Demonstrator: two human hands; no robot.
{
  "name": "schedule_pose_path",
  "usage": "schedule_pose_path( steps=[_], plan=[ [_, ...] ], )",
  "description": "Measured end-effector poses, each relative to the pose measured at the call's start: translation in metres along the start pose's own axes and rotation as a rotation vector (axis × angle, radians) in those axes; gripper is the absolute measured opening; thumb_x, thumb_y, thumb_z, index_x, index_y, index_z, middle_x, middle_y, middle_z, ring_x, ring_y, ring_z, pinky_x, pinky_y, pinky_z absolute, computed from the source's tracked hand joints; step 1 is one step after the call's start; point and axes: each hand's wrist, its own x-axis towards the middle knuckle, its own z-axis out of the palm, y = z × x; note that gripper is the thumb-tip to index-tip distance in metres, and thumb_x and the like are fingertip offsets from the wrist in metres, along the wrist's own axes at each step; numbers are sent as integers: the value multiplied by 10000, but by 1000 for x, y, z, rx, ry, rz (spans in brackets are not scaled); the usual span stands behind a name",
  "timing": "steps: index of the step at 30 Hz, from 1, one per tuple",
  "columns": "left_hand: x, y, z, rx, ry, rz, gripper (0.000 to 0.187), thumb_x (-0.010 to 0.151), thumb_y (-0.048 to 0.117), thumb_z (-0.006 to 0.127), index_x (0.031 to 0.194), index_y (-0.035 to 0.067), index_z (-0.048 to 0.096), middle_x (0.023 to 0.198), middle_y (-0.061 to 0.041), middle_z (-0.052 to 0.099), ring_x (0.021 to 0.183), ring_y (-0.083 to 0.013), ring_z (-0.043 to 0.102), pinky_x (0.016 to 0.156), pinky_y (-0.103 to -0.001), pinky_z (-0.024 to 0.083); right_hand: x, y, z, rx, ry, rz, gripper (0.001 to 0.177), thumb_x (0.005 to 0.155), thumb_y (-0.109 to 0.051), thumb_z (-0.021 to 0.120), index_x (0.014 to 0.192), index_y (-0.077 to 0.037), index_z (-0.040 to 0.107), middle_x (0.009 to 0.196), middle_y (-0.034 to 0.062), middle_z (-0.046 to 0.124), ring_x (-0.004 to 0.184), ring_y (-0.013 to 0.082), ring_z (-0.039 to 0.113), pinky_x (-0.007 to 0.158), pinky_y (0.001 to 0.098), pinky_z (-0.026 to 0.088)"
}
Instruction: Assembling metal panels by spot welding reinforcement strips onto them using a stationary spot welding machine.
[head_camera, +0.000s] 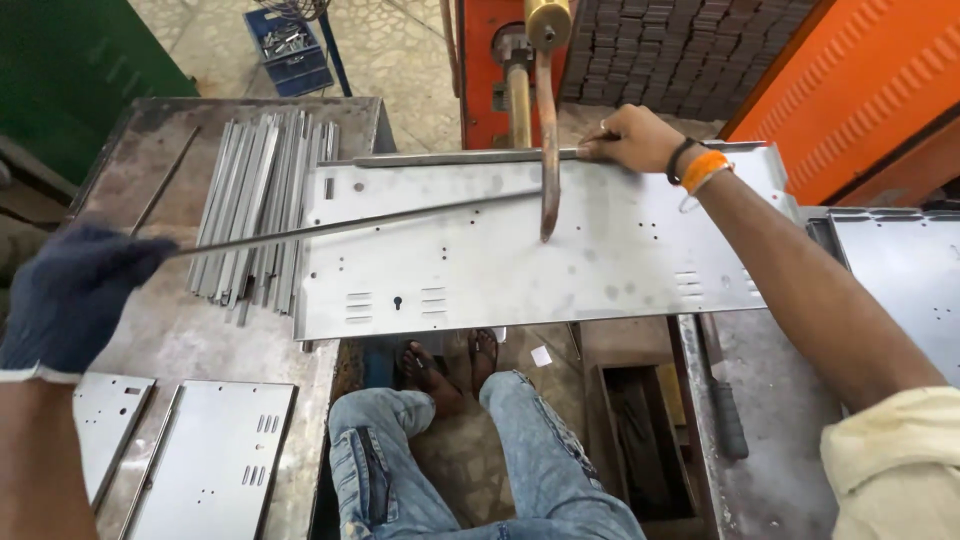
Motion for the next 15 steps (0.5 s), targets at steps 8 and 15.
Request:
schedule_pose_path(
  steps=[8, 15],
  plan=[
    [102, 145, 55, -23, 76, 291, 228, 904, 398, 804, 979, 183, 814, 777, -104, 709, 688, -301, 673, 636, -428, 516, 5, -11, -7, -24, -70, -13, 414, 958, -409, 744, 975, 2, 789, 731, 187, 704, 592, 255, 624, 612, 407, 514],
    [126, 170, 118, 64, 236, 203, 145, 871, 300, 840, 873, 175, 769, 762, -99, 688, 739, -303, 684, 687, -452, 531, -11, -14, -5, 232, -92, 31, 396, 941, -444, 689, 1099, -91, 777, 710, 106, 707, 567, 162, 567, 537, 365, 456]
  ],
)
